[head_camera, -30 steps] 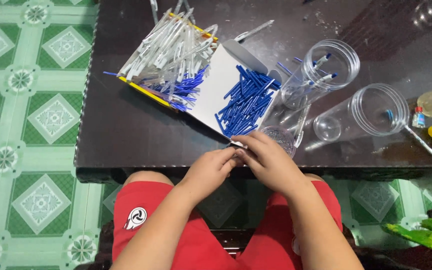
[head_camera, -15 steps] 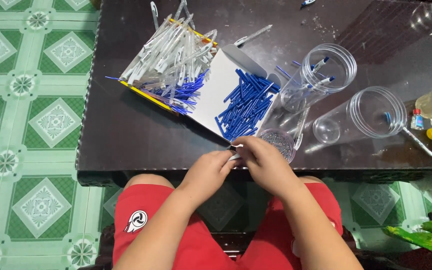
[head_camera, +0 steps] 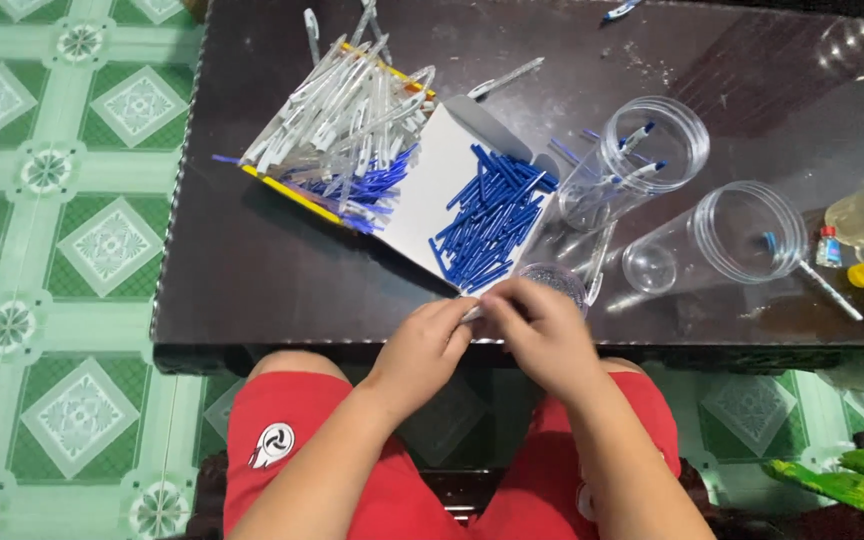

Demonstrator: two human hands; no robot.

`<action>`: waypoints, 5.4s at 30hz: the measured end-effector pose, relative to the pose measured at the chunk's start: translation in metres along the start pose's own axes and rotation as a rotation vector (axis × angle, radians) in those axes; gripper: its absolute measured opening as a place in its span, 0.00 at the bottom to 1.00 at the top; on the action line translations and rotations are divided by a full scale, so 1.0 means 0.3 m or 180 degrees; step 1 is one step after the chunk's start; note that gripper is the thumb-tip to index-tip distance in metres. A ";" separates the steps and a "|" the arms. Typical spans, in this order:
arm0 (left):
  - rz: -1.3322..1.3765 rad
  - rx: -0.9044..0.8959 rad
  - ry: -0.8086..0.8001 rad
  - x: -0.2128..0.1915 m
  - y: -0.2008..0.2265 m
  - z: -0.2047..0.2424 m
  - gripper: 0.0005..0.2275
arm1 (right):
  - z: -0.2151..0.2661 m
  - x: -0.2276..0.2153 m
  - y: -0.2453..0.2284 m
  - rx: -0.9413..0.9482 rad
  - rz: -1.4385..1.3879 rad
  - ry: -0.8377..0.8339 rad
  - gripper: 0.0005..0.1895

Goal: Assembling ballpoint pens by inserting ink refills into clear plastic barrels and placing them in cups.

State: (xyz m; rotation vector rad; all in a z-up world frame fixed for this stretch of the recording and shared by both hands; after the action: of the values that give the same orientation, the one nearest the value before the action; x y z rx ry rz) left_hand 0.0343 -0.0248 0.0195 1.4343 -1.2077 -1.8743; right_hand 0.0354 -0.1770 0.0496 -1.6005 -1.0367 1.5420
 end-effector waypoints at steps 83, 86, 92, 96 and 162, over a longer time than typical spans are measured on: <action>0.4001 -0.1626 -0.0420 0.053 -0.230 -0.097 0.21 | -0.283 0.174 -0.357 -0.3948 0.3024 0.0181 0.01; 0.4922 -0.1426 -0.0772 -0.012 -0.185 -0.082 0.31 | -0.076 0.159 -0.363 -0.3830 0.2806 -0.0344 0.07; 0.4507 -0.1140 -0.1865 0.022 -0.146 -0.034 0.17 | 0.080 0.112 -0.241 -0.3223 0.2082 -0.0506 0.11; 0.4474 -0.0806 -0.1388 0.047 -0.138 -0.055 0.30 | 0.117 0.054 -0.155 -0.2559 0.1524 0.0255 0.09; 0.3000 -0.1101 0.0423 0.013 -0.254 -0.114 0.06 | -0.113 -0.091 -0.128 -0.1718 -0.0048 0.1146 0.19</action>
State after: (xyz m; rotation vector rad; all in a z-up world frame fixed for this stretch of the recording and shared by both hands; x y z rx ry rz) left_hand 0.0749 -0.0026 -0.0500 0.6005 -1.1290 -1.2105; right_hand 0.0662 -0.1817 0.0986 -2.1258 -1.3158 0.9461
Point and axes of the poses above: each hand's wrist, its own z-axis away from the middle knuckle, its own x-axis out of the palm, y = z × x, the point moved 5 cm from there along -z, towards the middle knuckle, and after that the axes turned 10 degrees about -x, right-handed, at the moved point
